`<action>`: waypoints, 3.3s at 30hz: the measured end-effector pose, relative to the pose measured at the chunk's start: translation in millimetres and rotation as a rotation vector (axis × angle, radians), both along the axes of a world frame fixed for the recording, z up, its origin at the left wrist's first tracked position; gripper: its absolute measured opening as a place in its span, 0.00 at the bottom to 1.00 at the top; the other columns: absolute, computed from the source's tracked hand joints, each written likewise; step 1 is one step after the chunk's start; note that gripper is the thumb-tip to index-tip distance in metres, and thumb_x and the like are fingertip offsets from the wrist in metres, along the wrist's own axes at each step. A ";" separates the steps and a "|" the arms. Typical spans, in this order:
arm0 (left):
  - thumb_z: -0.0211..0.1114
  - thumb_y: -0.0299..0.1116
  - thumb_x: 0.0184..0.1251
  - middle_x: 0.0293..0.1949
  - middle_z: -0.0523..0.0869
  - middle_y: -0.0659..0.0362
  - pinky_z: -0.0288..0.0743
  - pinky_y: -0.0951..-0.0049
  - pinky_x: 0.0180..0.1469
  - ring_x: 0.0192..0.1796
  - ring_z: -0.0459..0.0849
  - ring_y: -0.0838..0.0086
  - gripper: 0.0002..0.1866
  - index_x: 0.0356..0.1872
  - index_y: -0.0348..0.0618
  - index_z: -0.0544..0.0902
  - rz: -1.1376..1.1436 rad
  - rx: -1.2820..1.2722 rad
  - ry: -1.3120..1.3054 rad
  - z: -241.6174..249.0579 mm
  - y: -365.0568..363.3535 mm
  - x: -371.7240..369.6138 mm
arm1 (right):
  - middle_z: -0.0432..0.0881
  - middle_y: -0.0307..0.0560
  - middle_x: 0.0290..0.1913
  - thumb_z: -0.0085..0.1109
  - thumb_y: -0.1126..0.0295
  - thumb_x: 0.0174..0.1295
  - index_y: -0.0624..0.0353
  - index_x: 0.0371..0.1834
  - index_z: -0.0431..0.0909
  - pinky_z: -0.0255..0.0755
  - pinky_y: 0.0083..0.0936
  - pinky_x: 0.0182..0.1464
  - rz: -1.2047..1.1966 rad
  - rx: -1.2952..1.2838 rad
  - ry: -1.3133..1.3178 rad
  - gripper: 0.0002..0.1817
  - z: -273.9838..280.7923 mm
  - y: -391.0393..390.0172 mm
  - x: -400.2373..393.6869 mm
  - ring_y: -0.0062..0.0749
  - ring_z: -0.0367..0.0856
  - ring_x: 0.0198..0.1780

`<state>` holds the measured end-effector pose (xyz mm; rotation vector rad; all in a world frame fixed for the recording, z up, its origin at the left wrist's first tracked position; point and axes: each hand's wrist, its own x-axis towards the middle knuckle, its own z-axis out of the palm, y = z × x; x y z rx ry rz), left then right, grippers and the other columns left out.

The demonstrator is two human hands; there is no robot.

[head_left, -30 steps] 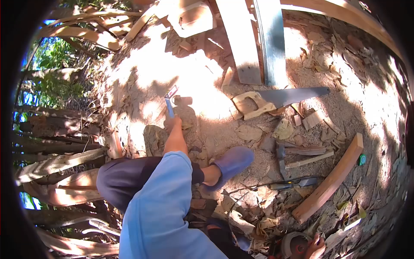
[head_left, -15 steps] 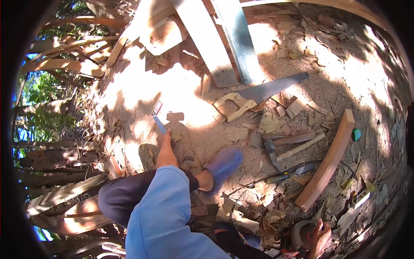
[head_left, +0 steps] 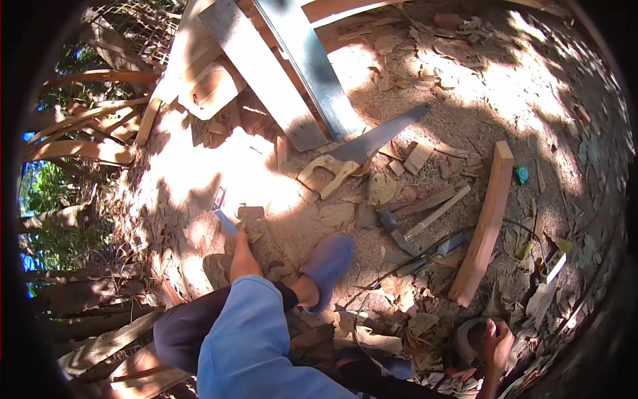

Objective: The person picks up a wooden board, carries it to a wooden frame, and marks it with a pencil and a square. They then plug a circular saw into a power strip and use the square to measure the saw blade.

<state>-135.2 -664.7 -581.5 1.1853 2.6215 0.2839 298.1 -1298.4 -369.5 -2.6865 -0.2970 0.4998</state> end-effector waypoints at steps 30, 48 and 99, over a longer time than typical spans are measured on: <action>0.73 0.44 0.55 0.21 0.77 0.60 0.68 0.67 0.30 0.24 0.73 0.73 0.18 0.33 0.39 0.79 -1.632 0.356 -0.506 264.2 -250.0 353.9 | 0.71 0.52 0.60 0.69 0.56 0.52 0.54 0.61 0.69 0.65 0.46 0.61 0.425 0.169 -1.033 0.34 174.2 103.4 57.1 0.53 0.68 0.62; 0.69 0.34 0.61 0.35 0.83 0.58 0.75 0.75 0.41 0.35 0.80 0.77 0.14 0.43 0.37 0.81 -2.029 -0.404 -1.419 255.4 -542.9 417.6 | 0.84 0.44 0.38 0.54 0.62 0.68 0.63 0.47 0.76 0.71 0.18 0.29 -0.819 0.631 -0.092 0.15 19.0 -237.9 -106.6 0.21 0.80 0.29; 0.78 0.47 0.42 0.34 0.76 0.61 0.64 0.63 0.45 0.42 0.71 0.65 0.25 0.45 0.53 0.86 -3.125 0.521 -0.709 183.5 -649.7 381.6 | 0.85 0.46 0.45 0.63 0.61 0.58 0.53 0.54 0.81 0.72 0.31 0.50 -0.225 0.630 0.133 0.20 -106.9 -237.9 -15.6 0.34 0.81 0.46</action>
